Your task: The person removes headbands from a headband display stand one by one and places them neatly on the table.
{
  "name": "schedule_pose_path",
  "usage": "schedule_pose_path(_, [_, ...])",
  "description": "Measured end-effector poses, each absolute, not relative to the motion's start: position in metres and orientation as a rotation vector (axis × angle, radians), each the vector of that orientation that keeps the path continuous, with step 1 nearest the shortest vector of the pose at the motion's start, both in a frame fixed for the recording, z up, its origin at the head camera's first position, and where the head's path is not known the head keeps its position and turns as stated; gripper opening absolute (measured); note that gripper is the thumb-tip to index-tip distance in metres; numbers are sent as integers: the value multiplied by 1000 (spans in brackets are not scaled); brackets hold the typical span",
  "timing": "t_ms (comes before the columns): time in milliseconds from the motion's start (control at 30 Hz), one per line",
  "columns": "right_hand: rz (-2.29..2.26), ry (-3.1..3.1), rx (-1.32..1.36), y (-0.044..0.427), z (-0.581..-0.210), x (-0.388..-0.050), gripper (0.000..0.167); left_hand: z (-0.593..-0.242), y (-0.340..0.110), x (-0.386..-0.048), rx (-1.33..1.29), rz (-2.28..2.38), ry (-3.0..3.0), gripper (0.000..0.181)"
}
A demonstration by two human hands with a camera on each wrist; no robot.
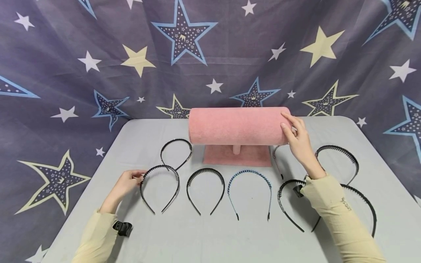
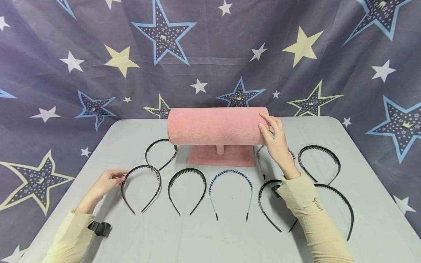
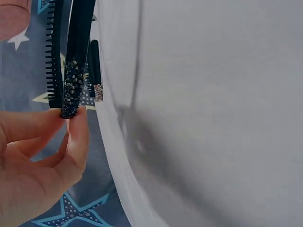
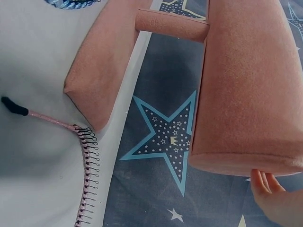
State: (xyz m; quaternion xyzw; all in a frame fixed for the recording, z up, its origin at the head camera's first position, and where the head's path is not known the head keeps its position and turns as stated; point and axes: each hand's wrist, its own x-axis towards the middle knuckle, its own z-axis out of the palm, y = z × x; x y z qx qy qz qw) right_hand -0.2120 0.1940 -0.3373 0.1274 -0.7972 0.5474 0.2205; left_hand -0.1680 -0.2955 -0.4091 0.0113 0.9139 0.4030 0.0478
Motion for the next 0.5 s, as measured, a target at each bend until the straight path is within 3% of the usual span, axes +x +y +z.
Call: schedule_pose_path(500, [1507,-2199,348,194,-338,-213,36,-416,-297,-166,27,1231,2706,30])
